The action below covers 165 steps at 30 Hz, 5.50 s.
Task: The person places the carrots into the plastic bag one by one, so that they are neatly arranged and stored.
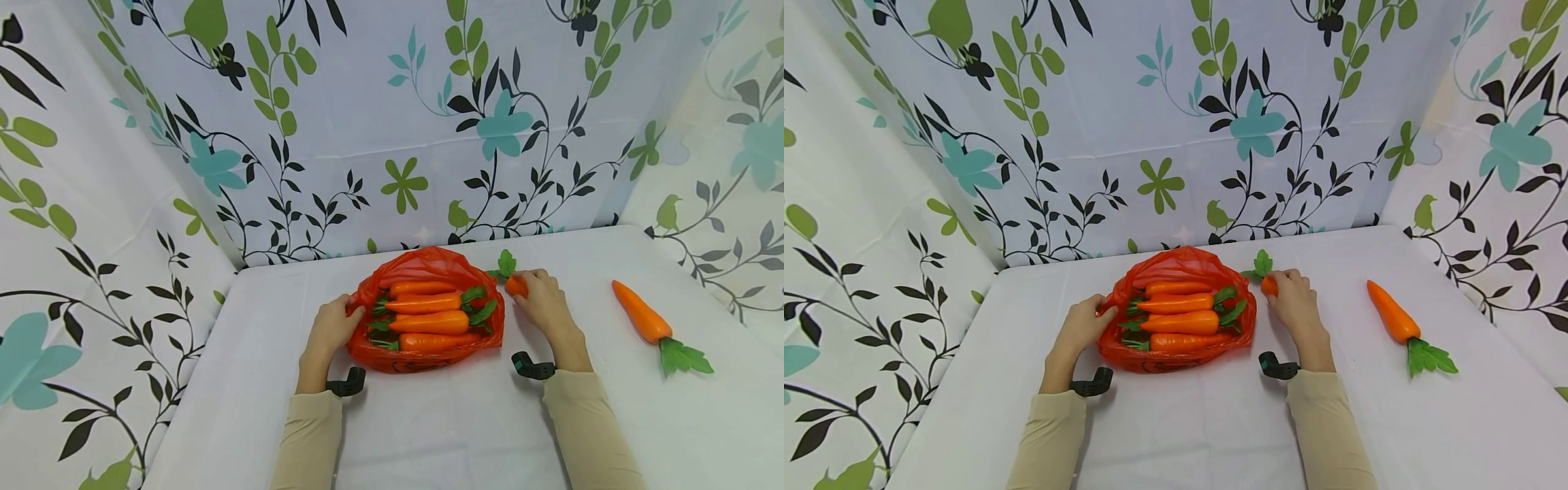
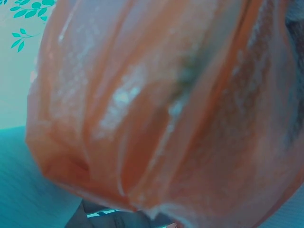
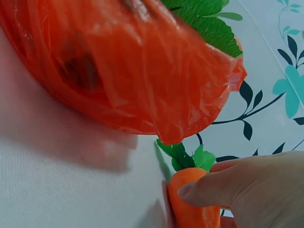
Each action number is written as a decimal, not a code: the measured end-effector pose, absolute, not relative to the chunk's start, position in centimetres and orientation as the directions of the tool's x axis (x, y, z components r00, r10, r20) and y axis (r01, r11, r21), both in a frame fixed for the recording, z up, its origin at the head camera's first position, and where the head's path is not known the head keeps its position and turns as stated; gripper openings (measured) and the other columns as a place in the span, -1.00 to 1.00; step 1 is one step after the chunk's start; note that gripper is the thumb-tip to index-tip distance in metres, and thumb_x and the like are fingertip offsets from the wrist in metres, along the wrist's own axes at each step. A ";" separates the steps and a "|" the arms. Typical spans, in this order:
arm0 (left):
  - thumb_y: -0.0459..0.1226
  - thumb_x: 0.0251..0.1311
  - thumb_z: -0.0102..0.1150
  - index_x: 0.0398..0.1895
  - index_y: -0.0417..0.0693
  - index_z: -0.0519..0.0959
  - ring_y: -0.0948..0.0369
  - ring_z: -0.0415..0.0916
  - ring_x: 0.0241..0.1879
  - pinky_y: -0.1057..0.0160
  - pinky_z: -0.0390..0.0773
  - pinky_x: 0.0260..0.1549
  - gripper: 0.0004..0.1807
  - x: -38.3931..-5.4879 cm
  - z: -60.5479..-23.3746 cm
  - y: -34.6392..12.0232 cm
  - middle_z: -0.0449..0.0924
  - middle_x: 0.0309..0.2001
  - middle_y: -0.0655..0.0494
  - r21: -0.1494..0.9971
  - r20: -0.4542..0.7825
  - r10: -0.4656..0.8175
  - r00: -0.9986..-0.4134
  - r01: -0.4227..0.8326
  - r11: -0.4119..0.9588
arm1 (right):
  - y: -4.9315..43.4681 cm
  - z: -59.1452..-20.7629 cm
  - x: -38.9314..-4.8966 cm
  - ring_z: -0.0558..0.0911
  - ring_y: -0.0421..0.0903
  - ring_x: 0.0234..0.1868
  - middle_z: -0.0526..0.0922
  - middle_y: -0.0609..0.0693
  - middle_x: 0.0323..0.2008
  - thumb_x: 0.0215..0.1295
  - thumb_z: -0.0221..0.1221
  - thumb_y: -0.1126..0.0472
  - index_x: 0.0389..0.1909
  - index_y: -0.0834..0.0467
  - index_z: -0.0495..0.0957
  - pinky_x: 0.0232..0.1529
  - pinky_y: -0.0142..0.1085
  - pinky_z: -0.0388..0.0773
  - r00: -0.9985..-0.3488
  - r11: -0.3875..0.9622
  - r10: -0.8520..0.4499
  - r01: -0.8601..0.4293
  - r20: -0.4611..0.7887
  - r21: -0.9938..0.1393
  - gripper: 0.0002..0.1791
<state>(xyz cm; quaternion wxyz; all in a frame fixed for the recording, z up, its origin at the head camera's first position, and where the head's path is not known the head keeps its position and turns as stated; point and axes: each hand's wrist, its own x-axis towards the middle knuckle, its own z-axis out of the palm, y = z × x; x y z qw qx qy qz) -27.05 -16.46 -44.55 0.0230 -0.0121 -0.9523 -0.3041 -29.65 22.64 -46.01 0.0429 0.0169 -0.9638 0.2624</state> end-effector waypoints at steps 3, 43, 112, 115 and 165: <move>-0.12 0.39 0.12 0.05 -0.21 0.57 0.01 0.60 -0.17 -0.04 0.64 -0.02 -0.64 -27.0 -44.5 -16.4 0.71 -0.06 -0.14 0.576 0.052 0.011 -0.999 0.039 0.816 | 22.7 -46.2 -29.7 0.34 0.42 0.25 0.34 0.44 0.27 0.35 0.18 0.28 0.33 0.27 0.38 0.23 0.35 0.36 -0.996 0.859 -0.008 -0.055 0.094 -0.509 -0.47; -0.14 0.38 0.12 0.01 -0.20 0.57 0.00 0.60 -0.17 -0.03 0.61 -0.06 -0.67 -27.0 -44.6 -16.5 0.71 -0.08 -0.13 0.579 0.052 0.007 -0.999 0.036 0.814 | 23.1 -46.0 -29.4 0.38 0.39 0.15 0.33 0.41 0.33 0.40 0.09 0.21 0.35 0.23 0.37 0.20 0.29 0.43 -0.986 0.840 -0.012 -0.102 0.169 -0.533 -0.48; -0.12 0.39 0.12 0.06 -0.21 0.57 -0.01 0.61 -0.11 -0.05 0.62 0.05 -0.64 -26.9 -44.4 -16.5 0.70 -0.03 -0.14 0.597 0.037 -0.004 -0.999 0.019 0.802 | 17.5 -40.5 -27.8 0.54 0.25 0.06 0.23 0.35 0.22 0.44 0.15 0.11 0.36 0.11 0.38 0.11 0.12 0.62 -0.900 0.561 0.109 -0.295 0.421 -0.774 -0.49; -0.12 0.38 0.13 0.05 -0.20 0.57 -0.02 0.61 -0.11 -0.05 0.62 0.05 -0.64 -26.9 -44.4 -16.5 0.71 -0.04 -0.14 0.596 0.042 -0.003 -0.999 0.023 0.802 | 17.0 -40.4 -27.7 0.57 0.24 0.06 0.20 0.35 0.20 0.43 0.16 0.10 0.35 0.08 0.41 0.11 0.10 0.62 -0.894 0.555 0.100 -0.315 0.437 -0.770 -0.50; -0.10 0.39 0.11 0.06 -0.20 0.57 0.01 0.62 -0.15 -0.03 0.64 0.01 -0.62 -27.1 -44.1 -16.9 0.71 -0.04 -0.13 0.597 0.036 -0.002 -0.999 0.020 0.802 | 10.2 -43.8 -27.6 0.57 0.18 0.06 0.53 0.28 0.07 0.41 0.20 0.18 0.32 0.15 0.47 0.11 0.03 0.56 -0.921 0.570 -0.010 -0.325 0.389 -0.755 -0.52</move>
